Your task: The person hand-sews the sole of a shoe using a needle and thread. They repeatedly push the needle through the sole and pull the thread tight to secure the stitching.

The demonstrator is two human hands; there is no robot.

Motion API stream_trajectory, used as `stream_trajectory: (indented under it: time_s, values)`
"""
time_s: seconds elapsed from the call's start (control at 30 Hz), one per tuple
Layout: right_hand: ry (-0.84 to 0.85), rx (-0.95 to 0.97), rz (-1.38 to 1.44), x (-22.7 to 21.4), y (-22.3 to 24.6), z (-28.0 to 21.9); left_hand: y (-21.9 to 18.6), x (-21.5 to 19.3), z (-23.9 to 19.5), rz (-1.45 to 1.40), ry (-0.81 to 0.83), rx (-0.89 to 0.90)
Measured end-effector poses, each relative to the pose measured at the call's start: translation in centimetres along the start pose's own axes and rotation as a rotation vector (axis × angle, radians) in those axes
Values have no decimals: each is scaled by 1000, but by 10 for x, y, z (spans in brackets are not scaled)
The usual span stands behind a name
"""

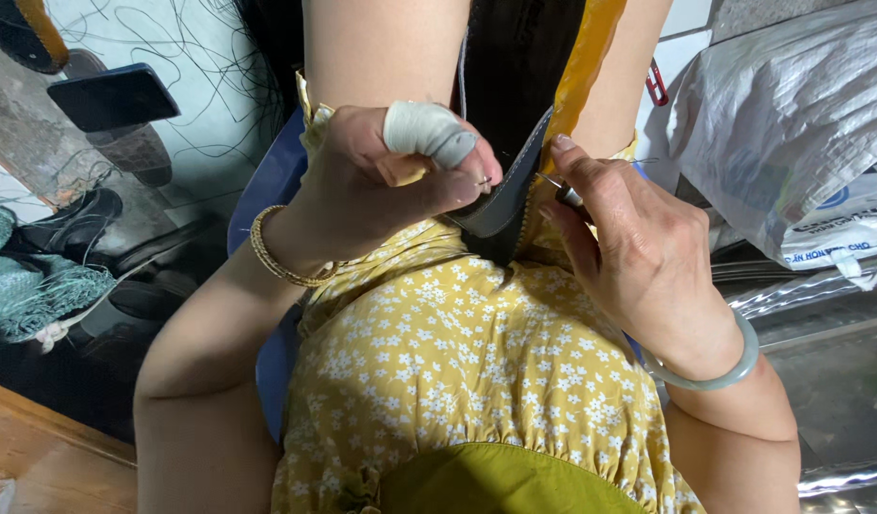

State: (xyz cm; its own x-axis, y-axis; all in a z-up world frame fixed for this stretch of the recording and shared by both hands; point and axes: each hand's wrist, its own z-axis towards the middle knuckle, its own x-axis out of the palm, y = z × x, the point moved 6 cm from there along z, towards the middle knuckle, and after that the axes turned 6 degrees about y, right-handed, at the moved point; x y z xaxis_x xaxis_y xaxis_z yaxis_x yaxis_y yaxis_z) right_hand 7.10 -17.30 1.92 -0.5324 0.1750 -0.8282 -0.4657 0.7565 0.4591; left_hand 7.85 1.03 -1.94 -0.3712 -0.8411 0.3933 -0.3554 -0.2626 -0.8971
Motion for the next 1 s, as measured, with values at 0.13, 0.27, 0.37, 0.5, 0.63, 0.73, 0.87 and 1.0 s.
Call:
stream_trajectory:
  time_s: [0.13,0.27,0.37,0.5,0.63,0.73,0.87,1.0]
  values:
    - [-11,-15,34,-1,2,1,3,0,-4,-244,48,-14]
    - [-18,-16,57,-1,2,2,-10,1,6,486,-115,157]
    - [-30,-23,61,0,3,2,8,6,-1,735,-156,305]
    - [-38,-36,66,-4,3,2,9,1,-4,817,-105,149]
    - [198,2,-35,-24,-11,-10,1,0,-4,841,-168,145]
    - [126,186,37,-51,-48,-56,21,14,-1,884,-123,161]
    - [239,141,-563,-22,-32,-59,12,13,-2,1022,-111,284]
    - [328,-98,438,-18,-12,-42,-5,-6,-14,1159,-192,201]
